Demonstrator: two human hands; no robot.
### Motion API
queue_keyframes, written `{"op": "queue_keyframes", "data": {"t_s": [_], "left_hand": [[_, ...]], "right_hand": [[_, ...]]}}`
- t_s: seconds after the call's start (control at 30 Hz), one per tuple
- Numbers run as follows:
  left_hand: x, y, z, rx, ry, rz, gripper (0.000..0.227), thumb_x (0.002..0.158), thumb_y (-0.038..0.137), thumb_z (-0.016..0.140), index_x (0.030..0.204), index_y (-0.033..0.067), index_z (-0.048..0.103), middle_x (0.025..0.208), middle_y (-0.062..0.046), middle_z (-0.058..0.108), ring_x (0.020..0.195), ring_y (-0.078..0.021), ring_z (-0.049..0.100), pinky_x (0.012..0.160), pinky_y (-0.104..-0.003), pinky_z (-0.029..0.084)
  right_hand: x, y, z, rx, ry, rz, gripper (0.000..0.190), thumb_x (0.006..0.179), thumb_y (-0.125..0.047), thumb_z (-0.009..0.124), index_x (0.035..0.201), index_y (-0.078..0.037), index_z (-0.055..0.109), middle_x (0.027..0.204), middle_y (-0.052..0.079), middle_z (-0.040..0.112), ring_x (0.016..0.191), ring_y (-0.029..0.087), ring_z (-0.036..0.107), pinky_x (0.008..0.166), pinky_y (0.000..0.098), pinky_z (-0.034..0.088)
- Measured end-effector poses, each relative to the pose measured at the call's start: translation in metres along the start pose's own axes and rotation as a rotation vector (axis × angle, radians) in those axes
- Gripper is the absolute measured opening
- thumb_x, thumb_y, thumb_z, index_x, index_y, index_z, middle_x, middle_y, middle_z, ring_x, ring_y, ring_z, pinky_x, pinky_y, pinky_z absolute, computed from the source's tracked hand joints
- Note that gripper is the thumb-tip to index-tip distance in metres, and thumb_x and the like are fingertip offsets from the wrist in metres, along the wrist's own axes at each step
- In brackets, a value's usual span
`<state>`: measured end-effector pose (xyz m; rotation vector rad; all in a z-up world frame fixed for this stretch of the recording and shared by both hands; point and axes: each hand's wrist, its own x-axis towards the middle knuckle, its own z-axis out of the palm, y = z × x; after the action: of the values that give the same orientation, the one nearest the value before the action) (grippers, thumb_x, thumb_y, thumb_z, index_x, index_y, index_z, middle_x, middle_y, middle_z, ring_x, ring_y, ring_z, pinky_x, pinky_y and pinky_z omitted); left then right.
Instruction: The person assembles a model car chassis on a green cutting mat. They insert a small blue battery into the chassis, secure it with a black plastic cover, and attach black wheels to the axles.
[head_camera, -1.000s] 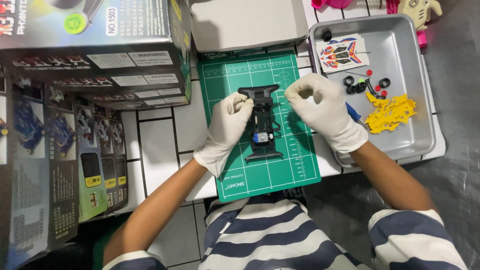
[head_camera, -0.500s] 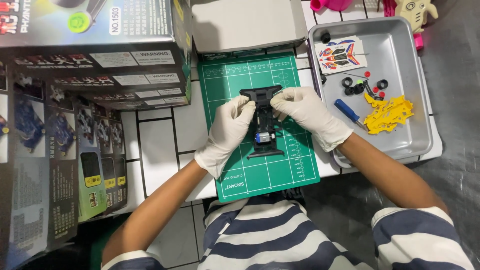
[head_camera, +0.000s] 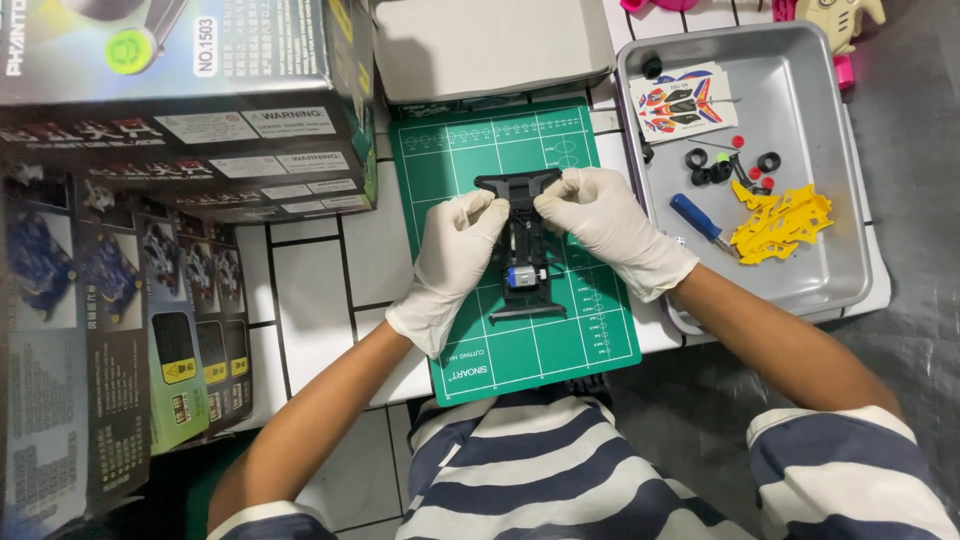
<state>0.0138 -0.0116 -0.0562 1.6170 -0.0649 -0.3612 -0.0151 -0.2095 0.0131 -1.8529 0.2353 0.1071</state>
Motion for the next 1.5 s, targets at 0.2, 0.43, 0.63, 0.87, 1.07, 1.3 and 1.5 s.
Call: {"op": "queue_keyframes", "data": {"t_s": [0.2,0.43,0.63,0.87,1.07,1.3,1.5], "left_hand": [[-0.026,0.062,-0.002,-0.066,-0.033,-0.036,0.039,0.105,0.030,0.048,0.089,0.0068,0.074,0.070,0.003,0.068,0.065,-0.0059,0.061,0.070,-0.021,0.054],[-0.019,0.039,0.000,0.022,0.008,0.001,0.026,0.101,0.023,0.060,0.081,0.0123,0.072,0.057,0.005,0.063,0.061,-0.0008,0.052,0.064,-0.019,0.049],[-0.014,0.020,0.004,0.057,0.036,0.039,0.021,0.100,0.019,0.062,0.084,0.0106,0.073,0.061,0.008,0.060,0.068,0.0001,0.047,0.064,-0.019,0.048],[-0.006,0.012,0.002,0.032,0.079,0.020,0.014,0.099,0.015,0.064,0.099,0.0064,0.075,0.070,-0.003,0.069,0.067,-0.0062,0.053,0.059,-0.027,0.052],[-0.006,0.022,-0.006,0.004,0.106,-0.054,0.014,0.096,0.012,0.065,0.105,0.0038,0.072,0.079,-0.001,0.067,0.069,-0.0083,0.058,0.062,-0.024,0.055],[-0.015,0.086,-0.009,0.037,0.091,-0.146,0.055,0.092,0.004,0.068,0.145,0.0073,0.052,0.100,-0.009,0.063,0.087,-0.0143,0.063,0.074,-0.025,0.060],[-0.004,0.075,-0.015,0.252,0.117,-0.088,0.034,0.091,0.009,0.075,0.124,0.0079,0.065,0.103,-0.012,0.072,0.088,-0.0154,0.069,0.072,-0.028,0.059]], "right_hand": [[0.001,-0.013,0.000,0.048,-0.016,0.044,0.015,0.091,-0.018,0.080,0.083,-0.006,0.075,0.068,0.007,0.071,0.062,0.011,0.069,0.063,0.0223,0.056],[-0.001,-0.011,-0.001,0.079,-0.041,0.076,0.015,0.089,-0.017,0.081,0.085,-0.004,0.075,0.069,0.008,0.071,0.062,0.013,0.069,0.063,0.0237,0.057],[0.002,0.001,-0.003,0.032,-0.052,0.046,0.007,0.088,-0.011,0.080,0.090,-0.005,0.078,0.072,0.008,0.074,0.064,0.012,0.071,0.061,0.0203,0.057],[-0.009,-0.026,-0.015,0.022,-0.070,0.074,0.017,0.095,-0.012,0.068,0.107,-0.003,0.077,0.083,0.010,0.076,0.074,0.013,0.072,0.072,0.0256,0.061],[-0.025,-0.037,-0.063,-0.164,0.133,-0.236,0.020,0.091,-0.007,0.073,0.110,-0.009,0.079,0.094,0.011,0.076,0.087,0.018,0.074,0.080,0.0300,0.060],[-0.043,-0.009,-0.159,-0.576,0.325,-0.245,0.014,0.092,-0.015,0.077,0.105,-0.012,0.078,0.093,0.012,0.074,0.088,0.028,0.072,0.079,0.0349,0.058],[-0.025,0.053,-0.223,-0.841,0.275,-0.174,0.033,0.095,-0.017,0.075,0.127,-0.009,0.075,0.109,0.015,0.071,0.102,0.032,0.069,0.089,0.0393,0.055]]}}
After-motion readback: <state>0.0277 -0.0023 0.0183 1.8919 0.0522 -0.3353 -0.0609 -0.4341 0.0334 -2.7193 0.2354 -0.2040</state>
